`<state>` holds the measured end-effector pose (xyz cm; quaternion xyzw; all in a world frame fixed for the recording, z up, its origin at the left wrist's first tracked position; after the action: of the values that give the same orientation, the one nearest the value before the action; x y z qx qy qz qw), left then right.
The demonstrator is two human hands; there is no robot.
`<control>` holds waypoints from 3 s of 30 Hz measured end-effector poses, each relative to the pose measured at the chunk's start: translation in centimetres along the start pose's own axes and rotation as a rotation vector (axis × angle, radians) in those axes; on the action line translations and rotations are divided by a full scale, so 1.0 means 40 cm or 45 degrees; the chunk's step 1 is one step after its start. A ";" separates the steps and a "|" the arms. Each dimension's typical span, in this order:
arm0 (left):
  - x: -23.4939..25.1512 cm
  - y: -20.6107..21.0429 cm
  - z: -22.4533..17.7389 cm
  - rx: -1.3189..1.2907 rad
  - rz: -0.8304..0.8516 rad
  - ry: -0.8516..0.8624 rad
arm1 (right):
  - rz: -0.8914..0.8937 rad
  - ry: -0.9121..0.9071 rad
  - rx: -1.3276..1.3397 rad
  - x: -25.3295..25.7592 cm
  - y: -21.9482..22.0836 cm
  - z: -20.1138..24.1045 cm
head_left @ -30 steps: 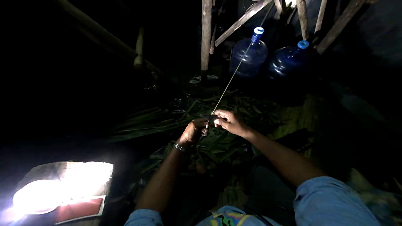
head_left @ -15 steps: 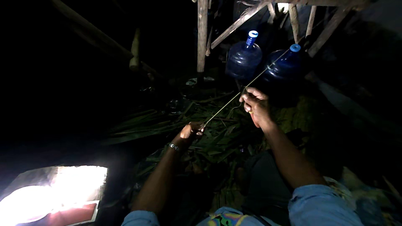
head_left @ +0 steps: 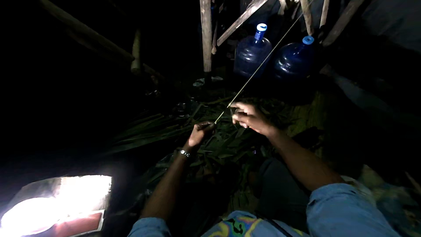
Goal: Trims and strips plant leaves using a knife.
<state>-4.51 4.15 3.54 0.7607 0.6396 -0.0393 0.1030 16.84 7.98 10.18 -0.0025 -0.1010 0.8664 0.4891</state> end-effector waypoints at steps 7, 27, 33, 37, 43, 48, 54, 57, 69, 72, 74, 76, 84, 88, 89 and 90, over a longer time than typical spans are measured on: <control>-0.022 0.018 -0.018 0.090 0.107 0.017 | -0.163 -0.029 0.168 0.035 0.010 0.016; -0.014 0.031 -0.005 -0.316 0.168 -0.113 | 0.394 0.098 -0.034 0.013 0.056 -0.031; -0.024 0.051 0.015 -0.639 0.453 -0.277 | 0.533 0.138 0.070 0.015 0.113 -0.025; -0.021 0.055 0.011 -0.625 0.451 -0.252 | 0.459 0.151 0.058 0.009 0.110 -0.016; -0.029 0.066 -0.018 -0.511 0.183 -0.053 | 0.323 0.205 0.119 0.004 0.141 0.001; -0.044 0.077 -0.029 -0.494 0.003 -0.041 | 0.338 0.243 0.099 0.006 0.152 0.002; -0.039 0.082 -0.029 -0.533 0.143 -0.060 | 0.315 0.155 0.047 0.009 0.120 0.012; -0.040 0.082 -0.025 -0.609 0.301 -0.155 | 0.305 0.021 -0.020 0.010 0.104 0.019; -0.049 0.078 -0.047 -0.319 0.099 -0.102 | 0.084 -0.097 -0.128 0.016 0.086 0.019; -0.045 0.079 -0.047 -0.185 -0.026 -0.032 | -0.017 -0.006 -0.126 0.019 0.087 0.010; -0.040 0.076 -0.045 -0.098 -0.094 0.004 | -0.083 0.049 -0.117 0.022 0.090 0.010; -0.037 0.072 -0.047 -0.038 -0.127 0.055 | -0.138 0.067 -0.108 0.025 0.094 0.013; -0.045 0.074 -0.064 -0.115 -0.128 -0.021 | -0.251 -0.045 -0.249 0.029 0.096 0.029; -0.051 0.076 -0.055 -0.141 -0.086 -0.063 | -0.334 -0.020 -0.137 0.036 0.059 0.024; -0.051 0.076 -0.054 -0.128 -0.076 -0.052 | -0.363 -0.004 -0.059 0.037 0.044 0.025; -0.049 0.078 -0.055 -0.112 -0.067 -0.033 | -0.404 0.005 0.011 0.038 0.027 0.027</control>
<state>-1.96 2.20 6.39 0.7379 0.6591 -0.0239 0.1435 15.02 8.53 11.18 0.0138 -0.0955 0.7786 0.6201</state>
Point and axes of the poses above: each hand's wrist, its own x-axis towards the middle knuckle, its own y-axis out of the palm, z = x × y, the point moved 5 cm from there along x, towards the middle knuckle, and after that the axes turned 5 degrees about -y, right-handed, at the moved point
